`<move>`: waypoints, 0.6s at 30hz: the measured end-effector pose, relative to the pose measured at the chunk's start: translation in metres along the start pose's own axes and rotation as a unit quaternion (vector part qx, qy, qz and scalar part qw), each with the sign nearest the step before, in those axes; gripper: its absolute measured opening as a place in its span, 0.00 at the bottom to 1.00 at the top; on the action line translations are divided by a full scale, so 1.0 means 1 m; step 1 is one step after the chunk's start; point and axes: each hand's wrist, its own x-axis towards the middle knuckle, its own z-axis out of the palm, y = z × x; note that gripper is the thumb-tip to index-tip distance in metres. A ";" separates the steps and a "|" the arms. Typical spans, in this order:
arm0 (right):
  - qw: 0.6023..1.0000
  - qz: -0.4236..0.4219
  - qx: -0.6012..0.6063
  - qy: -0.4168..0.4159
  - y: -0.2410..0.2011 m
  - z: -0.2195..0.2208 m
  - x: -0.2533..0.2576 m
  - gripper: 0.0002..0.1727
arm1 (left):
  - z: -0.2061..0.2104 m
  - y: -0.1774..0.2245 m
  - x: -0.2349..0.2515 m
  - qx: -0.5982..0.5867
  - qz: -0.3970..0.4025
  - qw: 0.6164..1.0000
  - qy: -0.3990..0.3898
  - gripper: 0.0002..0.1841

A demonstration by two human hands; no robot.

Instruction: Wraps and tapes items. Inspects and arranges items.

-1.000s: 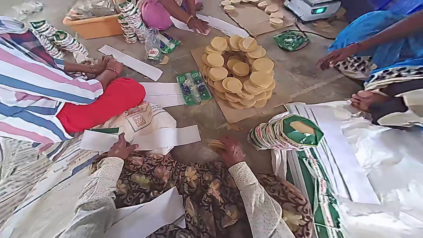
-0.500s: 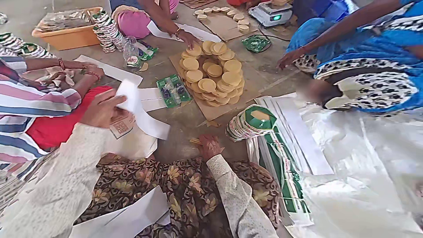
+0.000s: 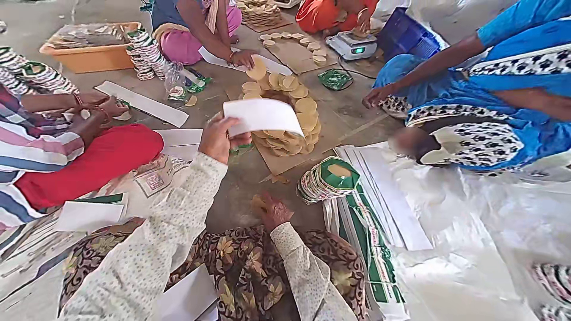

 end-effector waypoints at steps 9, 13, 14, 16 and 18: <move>0.996 -0.070 -0.002 0.059 0.000 0.014 -0.008 0.23 | -0.135 -0.142 -0.015 0.064 -0.226 0.963 0.131 0.12; 0.976 -0.135 0.042 0.163 0.006 0.021 -0.006 0.13 | -0.170 -0.158 -0.020 0.096 -0.223 0.959 0.147 0.11; 0.971 -0.144 0.058 0.182 0.008 0.024 -0.005 0.13 | -0.175 -0.158 -0.022 0.093 -0.222 0.958 0.154 0.11; 0.982 -0.111 0.046 0.143 0.008 0.025 -0.004 0.14 | -0.181 -0.160 -0.024 0.087 -0.220 0.958 0.160 0.11; 0.989 -0.083 0.042 0.115 0.009 0.024 -0.001 0.16 | -0.180 -0.161 -0.024 0.086 -0.212 0.960 0.162 0.11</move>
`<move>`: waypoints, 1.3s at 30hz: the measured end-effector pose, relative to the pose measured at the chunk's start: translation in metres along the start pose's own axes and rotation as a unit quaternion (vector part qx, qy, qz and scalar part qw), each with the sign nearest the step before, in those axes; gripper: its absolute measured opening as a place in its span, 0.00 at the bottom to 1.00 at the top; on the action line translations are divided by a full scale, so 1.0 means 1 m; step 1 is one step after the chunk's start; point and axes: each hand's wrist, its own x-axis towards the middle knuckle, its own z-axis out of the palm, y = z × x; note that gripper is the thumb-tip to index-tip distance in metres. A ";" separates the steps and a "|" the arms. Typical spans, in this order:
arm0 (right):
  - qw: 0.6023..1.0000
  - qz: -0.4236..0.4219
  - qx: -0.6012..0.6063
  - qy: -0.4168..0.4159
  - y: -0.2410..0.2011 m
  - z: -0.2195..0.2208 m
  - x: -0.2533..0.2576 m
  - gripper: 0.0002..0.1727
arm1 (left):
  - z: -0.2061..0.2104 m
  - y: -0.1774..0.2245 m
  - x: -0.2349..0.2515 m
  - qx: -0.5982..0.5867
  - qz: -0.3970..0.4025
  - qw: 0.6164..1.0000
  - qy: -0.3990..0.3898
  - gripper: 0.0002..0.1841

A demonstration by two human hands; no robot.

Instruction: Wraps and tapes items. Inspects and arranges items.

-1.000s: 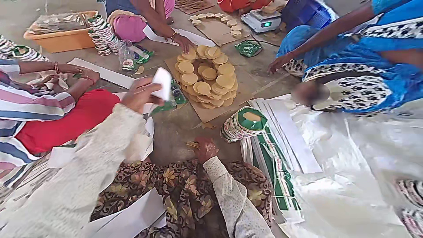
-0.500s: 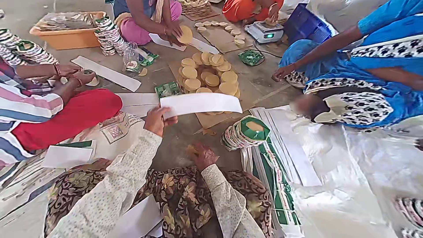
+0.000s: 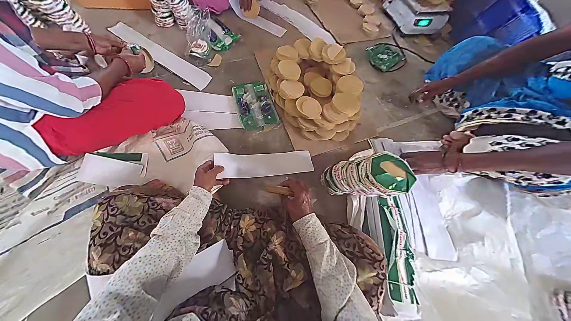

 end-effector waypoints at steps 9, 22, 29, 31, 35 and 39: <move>0.986 -0.033 0.162 -0.013 -0.042 0.027 0.072 0.17 | -0.001 -0.012 0.002 0.037 0.065 0.997 0.006 0.07; 0.985 -0.007 0.164 -0.054 -0.027 0.061 0.094 0.17 | 0.028 -0.019 0.007 0.179 0.380 0.902 -0.096 0.19; 0.981 -0.007 0.190 -0.033 -0.021 0.062 0.091 0.16 | 0.029 -0.021 0.024 0.232 0.446 0.851 -0.149 0.11; 0.981 -0.005 0.193 -0.031 -0.019 0.062 0.092 0.16 | 0.030 -0.021 0.029 0.226 0.465 0.841 -0.160 0.11; 0.981 -0.003 0.193 -0.037 -0.017 0.061 0.093 0.15 | 0.030 -0.020 0.039 0.192 0.460 0.852 -0.159 0.09; 0.981 -0.009 0.189 -0.036 -0.016 0.063 0.094 0.15 | 0.028 -0.015 0.045 0.198 0.452 0.850 -0.184 0.09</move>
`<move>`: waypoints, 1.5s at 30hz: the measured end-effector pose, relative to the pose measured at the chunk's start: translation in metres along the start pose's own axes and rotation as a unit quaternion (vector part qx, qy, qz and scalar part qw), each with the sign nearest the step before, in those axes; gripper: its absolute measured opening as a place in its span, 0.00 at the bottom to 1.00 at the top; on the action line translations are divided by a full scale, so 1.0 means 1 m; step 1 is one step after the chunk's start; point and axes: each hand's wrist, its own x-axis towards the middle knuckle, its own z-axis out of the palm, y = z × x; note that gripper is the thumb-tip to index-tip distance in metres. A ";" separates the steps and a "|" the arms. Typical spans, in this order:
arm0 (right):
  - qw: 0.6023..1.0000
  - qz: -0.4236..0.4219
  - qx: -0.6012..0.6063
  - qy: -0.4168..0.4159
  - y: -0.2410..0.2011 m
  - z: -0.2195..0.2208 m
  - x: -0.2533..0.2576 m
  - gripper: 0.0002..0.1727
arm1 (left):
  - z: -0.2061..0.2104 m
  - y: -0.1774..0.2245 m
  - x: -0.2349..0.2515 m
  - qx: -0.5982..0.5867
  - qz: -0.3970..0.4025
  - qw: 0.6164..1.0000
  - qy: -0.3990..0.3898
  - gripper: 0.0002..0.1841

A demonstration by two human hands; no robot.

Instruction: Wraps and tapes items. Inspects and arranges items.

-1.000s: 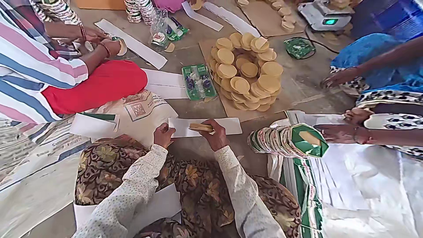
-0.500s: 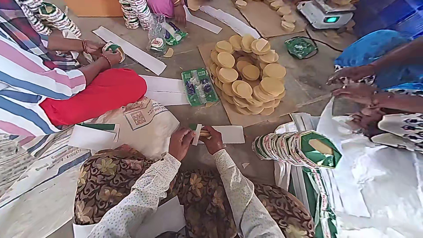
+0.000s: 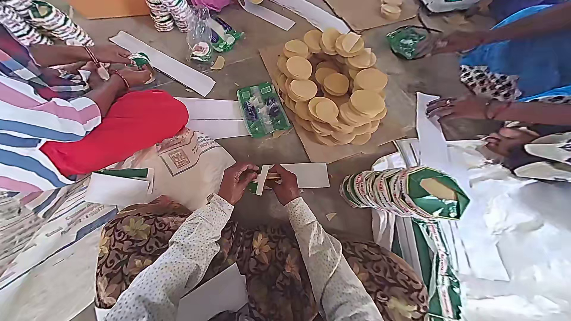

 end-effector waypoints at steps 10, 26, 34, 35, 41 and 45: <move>0.998 -0.020 0.054 0.036 0.015 0.004 0.001 0.12 | -0.012 0.005 0.003 0.081 0.048 0.987 -0.132 0.14; 0.897 0.219 0.330 0.196 -0.044 0.025 -0.085 0.18 | 0.024 0.019 0.019 -0.044 0.033 0.987 0.152 0.12; 0.644 0.254 0.692 0.203 -0.039 0.031 -0.026 0.24 | -0.011 0.050 -0.018 -0.222 0.071 0.958 0.169 0.11; 0.640 0.262 0.681 0.239 -0.037 0.028 -0.018 0.14 | -0.019 0.046 -0.022 -0.195 0.073 0.963 0.170 0.10; 0.713 0.234 0.552 0.363 -0.024 0.020 -0.011 0.17 | -0.027 0.014 -0.024 0.141 0.081 0.985 0.055 0.12; 0.867 0.231 0.283 0.338 -0.025 0.029 -0.024 0.29 | -0.001 0.014 -0.012 0.231 0.049 0.971 -0.041 0.11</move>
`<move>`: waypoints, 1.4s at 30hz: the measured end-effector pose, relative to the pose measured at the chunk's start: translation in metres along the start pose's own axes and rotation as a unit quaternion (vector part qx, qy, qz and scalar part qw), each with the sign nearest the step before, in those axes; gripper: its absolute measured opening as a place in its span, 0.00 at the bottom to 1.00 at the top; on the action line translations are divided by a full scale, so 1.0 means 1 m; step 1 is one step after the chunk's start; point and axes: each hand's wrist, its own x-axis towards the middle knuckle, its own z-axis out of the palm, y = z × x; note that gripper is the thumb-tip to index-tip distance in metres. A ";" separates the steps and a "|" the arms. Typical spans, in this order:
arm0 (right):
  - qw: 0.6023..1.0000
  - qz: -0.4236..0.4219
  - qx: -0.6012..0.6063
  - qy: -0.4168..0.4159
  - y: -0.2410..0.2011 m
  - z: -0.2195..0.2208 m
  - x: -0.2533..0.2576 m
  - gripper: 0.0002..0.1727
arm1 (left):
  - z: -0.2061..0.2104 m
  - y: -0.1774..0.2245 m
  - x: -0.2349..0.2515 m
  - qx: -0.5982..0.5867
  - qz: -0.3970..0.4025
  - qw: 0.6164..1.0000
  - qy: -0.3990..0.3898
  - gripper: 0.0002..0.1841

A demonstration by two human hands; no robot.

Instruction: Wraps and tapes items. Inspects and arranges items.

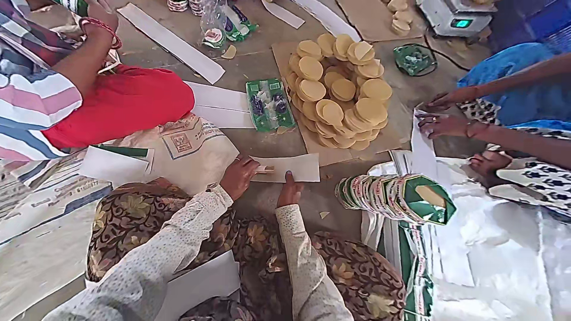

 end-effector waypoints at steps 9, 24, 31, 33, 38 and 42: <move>0.818 -0.391 -0.406 -0.112 0.013 -0.002 0.001 0.42 | 0.011 0.023 0.029 0.022 -0.076 0.995 -0.066 0.15; 0.710 -0.451 -0.491 -0.228 -0.003 -0.030 0.019 0.54 | 0.022 0.017 0.032 -0.183 -0.136 0.974 -0.012 0.37; 0.691 -0.428 -0.526 -0.250 -0.013 -0.034 0.021 0.51 | 0.020 0.022 0.036 -0.226 -0.166 0.959 -0.042 0.41; 0.702 -0.430 -0.512 -0.245 -0.012 -0.033 0.021 0.48 | 0.020 0.024 0.038 -0.266 -0.193 0.944 -0.037 0.44; 0.783 -0.380 -0.396 -0.293 -0.008 -0.046 0.032 0.60 | 0.028 0.021 0.044 -0.475 -0.296 0.829 0.003 0.28; 0.869 -0.306 -0.224 -0.319 -0.010 -0.063 0.043 0.72 | 0.012 0.008 0.039 -0.294 -0.164 0.939 -0.066 0.44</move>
